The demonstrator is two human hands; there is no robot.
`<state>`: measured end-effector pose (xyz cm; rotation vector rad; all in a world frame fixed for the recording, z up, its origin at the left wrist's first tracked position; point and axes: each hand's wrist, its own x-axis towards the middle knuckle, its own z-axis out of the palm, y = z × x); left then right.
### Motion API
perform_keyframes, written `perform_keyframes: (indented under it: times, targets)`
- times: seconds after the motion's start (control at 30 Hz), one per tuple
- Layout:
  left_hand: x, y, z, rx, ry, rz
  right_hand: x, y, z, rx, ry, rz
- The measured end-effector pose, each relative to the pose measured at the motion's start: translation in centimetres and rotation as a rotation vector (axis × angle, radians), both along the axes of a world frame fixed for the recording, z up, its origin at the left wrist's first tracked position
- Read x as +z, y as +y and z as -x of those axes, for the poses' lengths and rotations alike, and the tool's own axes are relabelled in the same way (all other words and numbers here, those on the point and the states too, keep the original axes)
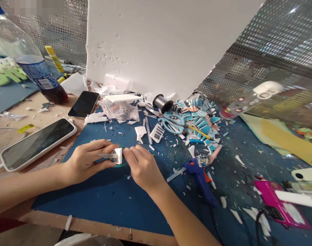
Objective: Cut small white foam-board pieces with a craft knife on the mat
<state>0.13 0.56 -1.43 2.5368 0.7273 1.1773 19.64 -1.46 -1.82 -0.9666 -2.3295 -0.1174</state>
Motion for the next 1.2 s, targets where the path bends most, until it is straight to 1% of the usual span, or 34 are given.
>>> perform_keyframes:
  times: [0.13, 0.27, 0.37, 0.53, 0.73, 0.97, 1.2]
  targets:
    - [-0.1, -0.1, 0.0, 0.03, 0.001, -0.049, 0.1, -0.1, 0.2, -0.006, 0.016, 0.028]
    - [-0.1, 0.2, 0.2, 0.029, -0.046, -0.051, 0.1, 0.2, -0.1, -0.024, 0.024, 0.044]
    - [0.1, 0.3, 0.3, 0.047, -0.073, -0.038, 0.0, 0.5, -0.6, -0.055, 0.013, 0.006]
    - [0.2, 0.1, 0.5, 0.039, -0.095, -0.026, 0.0, 0.7, -0.8, -0.051, -0.003, -0.084]
    - [0.3, 0.4, 0.7, 0.115, -0.113, -0.031, 0.0, 0.9, -1.2, -0.092, 0.011, -0.085]
    - [0.3, 0.1, 0.7, 0.061, -0.073, -0.022, -0.2, 1.0, -1.1, -0.084, 0.007, -0.092]
    - [0.4, -0.3, 0.2, 0.074, -0.11, -0.027, -0.3, 0.9, -0.7, -0.099, 0.008, -0.11]
